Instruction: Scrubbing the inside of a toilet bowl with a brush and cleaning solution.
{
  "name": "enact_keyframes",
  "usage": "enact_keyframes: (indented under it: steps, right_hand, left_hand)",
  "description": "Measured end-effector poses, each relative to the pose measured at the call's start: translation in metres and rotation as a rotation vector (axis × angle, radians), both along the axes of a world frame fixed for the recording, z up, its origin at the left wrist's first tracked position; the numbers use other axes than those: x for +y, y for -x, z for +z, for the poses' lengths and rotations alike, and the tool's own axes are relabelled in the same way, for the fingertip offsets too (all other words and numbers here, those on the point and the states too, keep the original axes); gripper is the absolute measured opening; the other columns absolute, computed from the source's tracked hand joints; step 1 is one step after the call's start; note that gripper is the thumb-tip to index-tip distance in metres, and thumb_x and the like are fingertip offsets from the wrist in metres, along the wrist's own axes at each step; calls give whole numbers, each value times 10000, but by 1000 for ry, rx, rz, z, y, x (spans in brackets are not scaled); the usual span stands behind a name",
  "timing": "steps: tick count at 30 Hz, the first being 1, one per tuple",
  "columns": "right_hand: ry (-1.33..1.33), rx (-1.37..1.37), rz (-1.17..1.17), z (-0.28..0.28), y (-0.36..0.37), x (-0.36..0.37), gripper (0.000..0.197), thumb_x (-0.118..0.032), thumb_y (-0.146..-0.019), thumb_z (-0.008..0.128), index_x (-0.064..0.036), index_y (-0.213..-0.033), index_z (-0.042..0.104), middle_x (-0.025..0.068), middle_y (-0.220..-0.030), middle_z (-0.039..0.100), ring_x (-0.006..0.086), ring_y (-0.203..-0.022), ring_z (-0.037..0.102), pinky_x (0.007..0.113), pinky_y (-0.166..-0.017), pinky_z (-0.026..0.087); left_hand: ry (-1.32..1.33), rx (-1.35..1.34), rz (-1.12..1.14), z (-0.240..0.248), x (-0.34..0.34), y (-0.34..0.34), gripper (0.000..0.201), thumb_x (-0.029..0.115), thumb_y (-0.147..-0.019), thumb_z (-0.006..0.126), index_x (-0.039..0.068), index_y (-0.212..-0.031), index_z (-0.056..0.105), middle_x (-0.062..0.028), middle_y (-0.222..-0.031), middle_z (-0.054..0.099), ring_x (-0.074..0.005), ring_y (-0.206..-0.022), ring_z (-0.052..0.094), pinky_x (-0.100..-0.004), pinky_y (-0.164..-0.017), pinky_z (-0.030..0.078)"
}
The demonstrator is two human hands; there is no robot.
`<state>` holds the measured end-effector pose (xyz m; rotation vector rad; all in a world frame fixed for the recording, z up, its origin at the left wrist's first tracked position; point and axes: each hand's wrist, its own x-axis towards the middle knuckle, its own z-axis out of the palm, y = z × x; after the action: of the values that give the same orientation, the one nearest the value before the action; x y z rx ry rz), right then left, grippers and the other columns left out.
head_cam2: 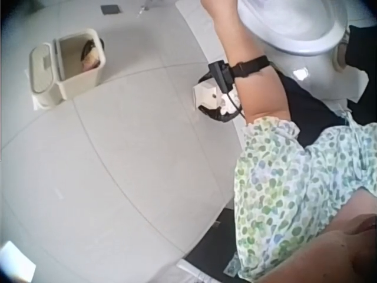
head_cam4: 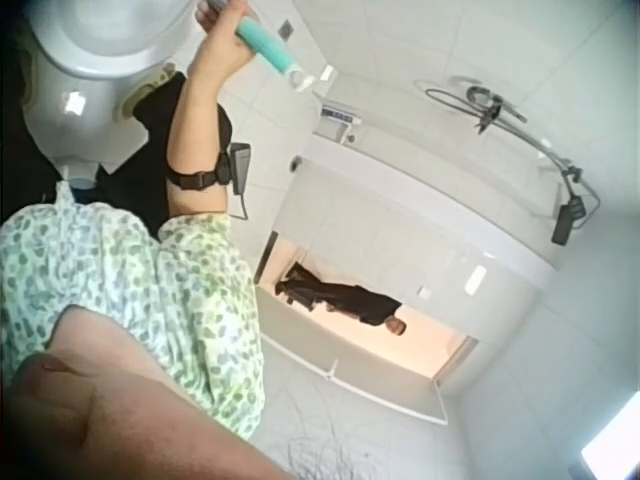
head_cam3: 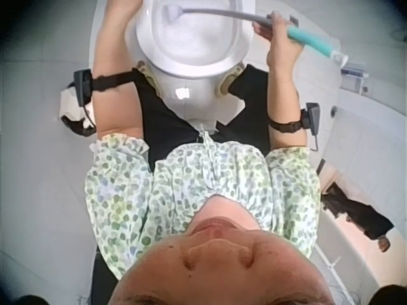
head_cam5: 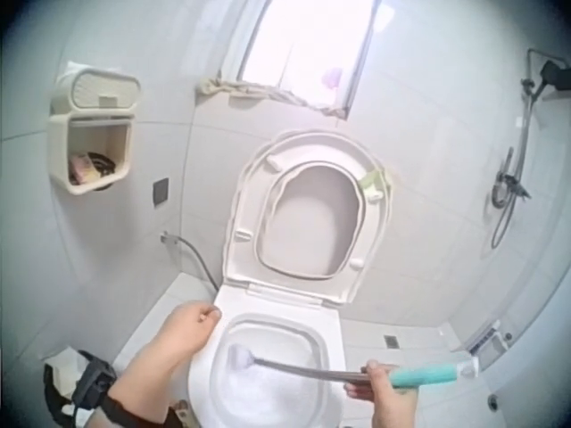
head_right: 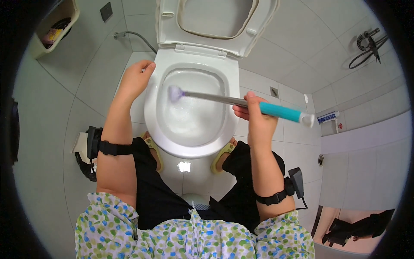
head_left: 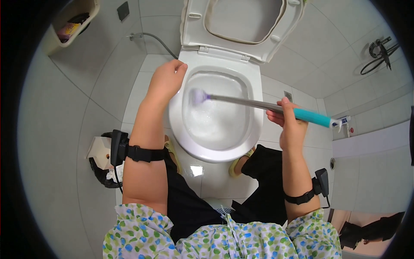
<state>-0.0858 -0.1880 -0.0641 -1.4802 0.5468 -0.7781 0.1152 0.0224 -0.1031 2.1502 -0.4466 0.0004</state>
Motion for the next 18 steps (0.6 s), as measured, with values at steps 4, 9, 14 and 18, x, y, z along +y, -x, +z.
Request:
enact_keyframes:
  steps: [4, 9, 14, 18]
  right_hand:
    - [-34, -56, 26, -2, 1, 32, 315, -185, -863, 637, 107, -948, 556, 166, -762, 630, 221, -653, 660, 287, -618, 561]
    - [4, 128, 160, 28, 36, 34, 227, -128, -851, 630, 78, -938, 594, 140, -726, 657, 178, -671, 671, 244, -593, 530]
    - [350, 444, 468, 56, 51, -6, 154, -100, -821, 634, 51, -842, 652, 100, -689, 654, 145, -649, 660, 232, -571, 525]
    - [504, 471, 381, 48, 35, -17, 143, -104, -812, 637, 36, -820, 666, 91, -679, 654, 129, -637, 643, 238, -577, 507]
  left_hand:
    - [4, 3, 24, -3, 4, -6, 328, 274, -881, 500, 3, -1012, 631, -176, -934, 658, -317, -874, 624, -365, -781, 472]
    - [4, 52, 38, -13, 10, -19, 338, 276, -891, 513, 5, -1065, 615, -119, -930, 655, -200, -821, 623, -313, -719, 469]
    - [-12, 38, 43, -7, 10, -13, 332, 261, -890, 512, -4, -1061, 614, -116, -921, 654, -195, -784, 618, -314, -710, 470]
    - [12, 48, 41, -7, 8, -12, 311, 244, -881, 505, -6, -1023, 625, -146, -906, 658, -252, -819, 624, -342, -739, 473]
